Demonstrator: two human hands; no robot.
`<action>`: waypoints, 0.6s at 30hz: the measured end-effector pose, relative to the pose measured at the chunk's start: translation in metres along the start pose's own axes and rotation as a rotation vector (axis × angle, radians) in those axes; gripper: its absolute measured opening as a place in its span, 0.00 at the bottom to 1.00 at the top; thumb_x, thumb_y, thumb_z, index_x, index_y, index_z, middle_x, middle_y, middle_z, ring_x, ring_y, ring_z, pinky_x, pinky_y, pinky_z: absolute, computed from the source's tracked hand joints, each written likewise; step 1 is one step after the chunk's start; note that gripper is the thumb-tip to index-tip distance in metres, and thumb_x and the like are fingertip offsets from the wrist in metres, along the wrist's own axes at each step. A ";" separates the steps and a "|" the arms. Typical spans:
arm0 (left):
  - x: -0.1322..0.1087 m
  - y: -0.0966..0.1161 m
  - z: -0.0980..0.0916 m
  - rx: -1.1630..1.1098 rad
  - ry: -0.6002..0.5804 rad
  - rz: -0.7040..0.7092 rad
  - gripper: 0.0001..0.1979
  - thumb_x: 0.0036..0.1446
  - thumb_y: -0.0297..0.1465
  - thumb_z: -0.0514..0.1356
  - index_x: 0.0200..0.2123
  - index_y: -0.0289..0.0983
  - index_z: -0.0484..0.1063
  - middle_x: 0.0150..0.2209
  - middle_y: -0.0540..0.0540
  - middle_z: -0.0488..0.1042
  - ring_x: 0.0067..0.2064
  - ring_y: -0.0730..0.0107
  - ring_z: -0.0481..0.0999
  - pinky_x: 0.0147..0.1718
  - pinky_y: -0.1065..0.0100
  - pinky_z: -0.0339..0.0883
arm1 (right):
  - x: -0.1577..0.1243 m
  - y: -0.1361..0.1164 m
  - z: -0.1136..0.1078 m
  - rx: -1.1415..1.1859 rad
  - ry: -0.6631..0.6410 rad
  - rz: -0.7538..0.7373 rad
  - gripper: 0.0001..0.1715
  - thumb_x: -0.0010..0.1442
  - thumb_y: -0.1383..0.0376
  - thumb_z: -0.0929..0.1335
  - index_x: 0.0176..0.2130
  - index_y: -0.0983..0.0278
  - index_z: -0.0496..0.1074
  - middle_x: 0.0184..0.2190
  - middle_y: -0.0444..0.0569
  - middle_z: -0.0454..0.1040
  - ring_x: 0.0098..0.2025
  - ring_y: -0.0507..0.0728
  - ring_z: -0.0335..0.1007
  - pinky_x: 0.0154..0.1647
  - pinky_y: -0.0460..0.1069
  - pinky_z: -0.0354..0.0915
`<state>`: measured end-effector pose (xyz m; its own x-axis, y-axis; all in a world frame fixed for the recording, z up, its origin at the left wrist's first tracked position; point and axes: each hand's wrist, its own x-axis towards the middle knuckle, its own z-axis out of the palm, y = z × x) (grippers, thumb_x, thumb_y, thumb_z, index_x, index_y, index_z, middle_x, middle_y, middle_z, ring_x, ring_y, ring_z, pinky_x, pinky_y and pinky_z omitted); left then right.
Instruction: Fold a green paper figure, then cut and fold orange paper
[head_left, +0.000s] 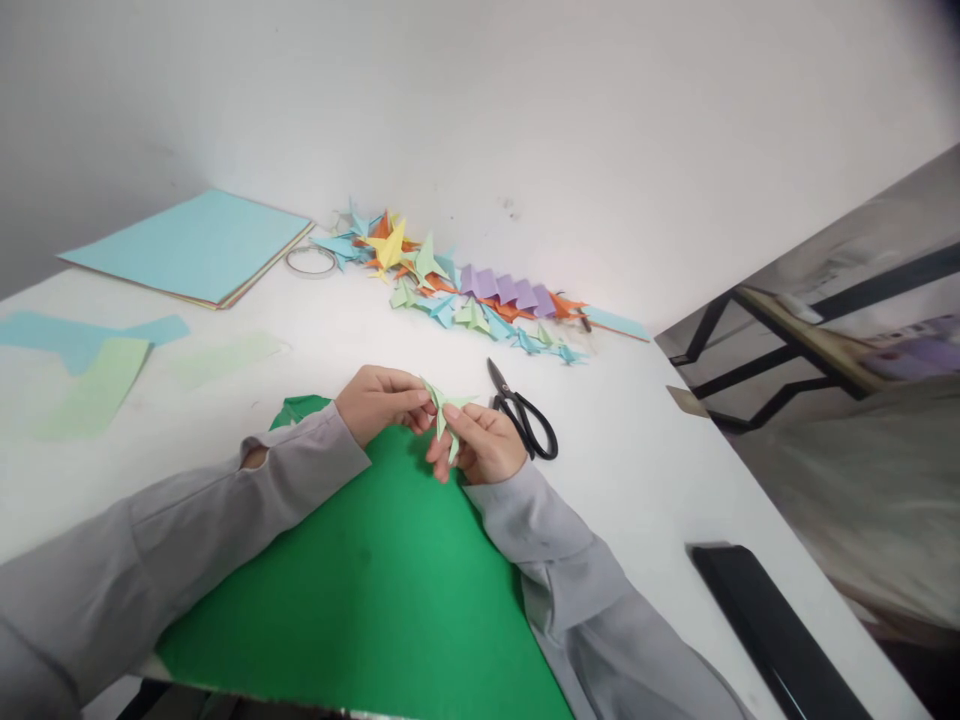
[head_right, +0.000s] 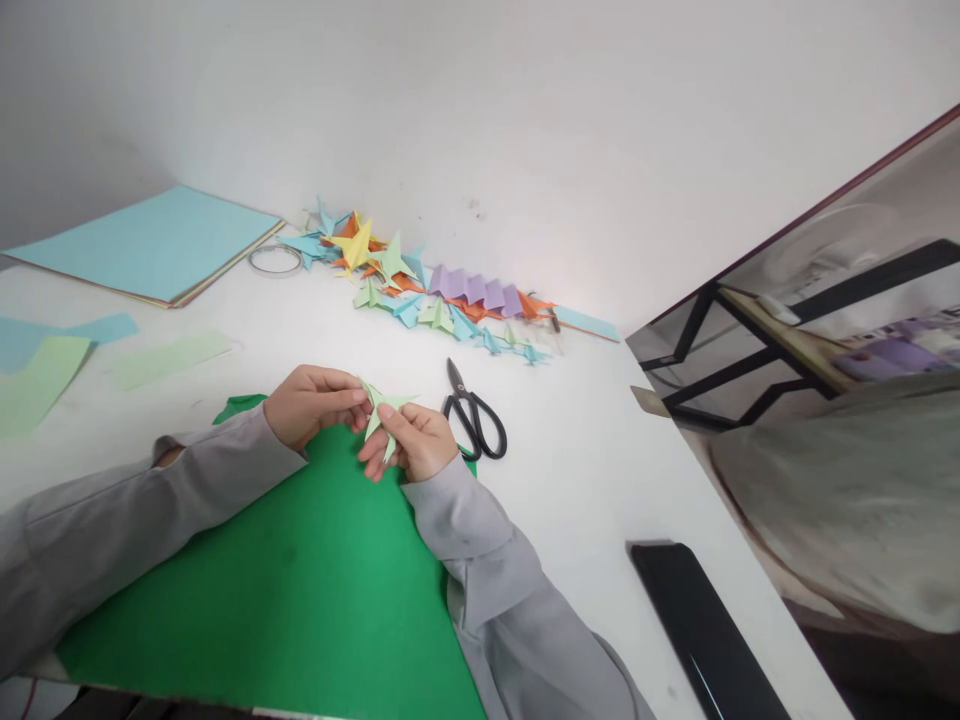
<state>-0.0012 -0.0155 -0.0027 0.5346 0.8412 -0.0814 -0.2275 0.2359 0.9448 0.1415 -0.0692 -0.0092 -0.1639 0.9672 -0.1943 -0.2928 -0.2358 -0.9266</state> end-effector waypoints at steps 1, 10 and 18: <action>0.001 0.000 -0.001 0.000 -0.018 -0.006 0.09 0.39 0.31 0.66 0.19 0.30 0.73 0.16 0.47 0.71 0.20 0.74 0.70 0.22 0.71 0.64 | 0.000 0.000 0.000 -0.011 -0.003 0.001 0.20 0.47 0.54 0.71 0.19 0.67 0.66 0.14 0.46 0.73 0.12 0.50 0.66 0.11 0.42 0.62; 0.000 0.004 -0.001 0.162 0.015 0.044 0.08 0.43 0.30 0.63 0.18 0.31 0.72 0.17 0.48 0.71 0.18 0.76 0.69 0.18 0.74 0.63 | 0.001 0.001 0.001 -0.044 0.008 -0.032 0.22 0.46 0.53 0.71 0.17 0.68 0.68 0.12 0.46 0.72 0.12 0.49 0.65 0.10 0.41 0.61; -0.002 0.008 0.001 0.237 0.014 0.109 0.08 0.44 0.29 0.62 0.18 0.31 0.71 0.16 0.49 0.70 0.17 0.77 0.68 0.16 0.75 0.62 | 0.002 0.002 -0.001 -0.105 -0.029 -0.025 0.24 0.48 0.51 0.70 0.16 0.68 0.70 0.10 0.46 0.70 0.11 0.49 0.64 0.11 0.42 0.62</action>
<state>-0.0035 -0.0156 0.0050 0.5053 0.8626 0.0223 -0.0855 0.0243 0.9960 0.1413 -0.0674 -0.0121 -0.1857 0.9690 -0.1628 -0.1975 -0.1991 -0.9599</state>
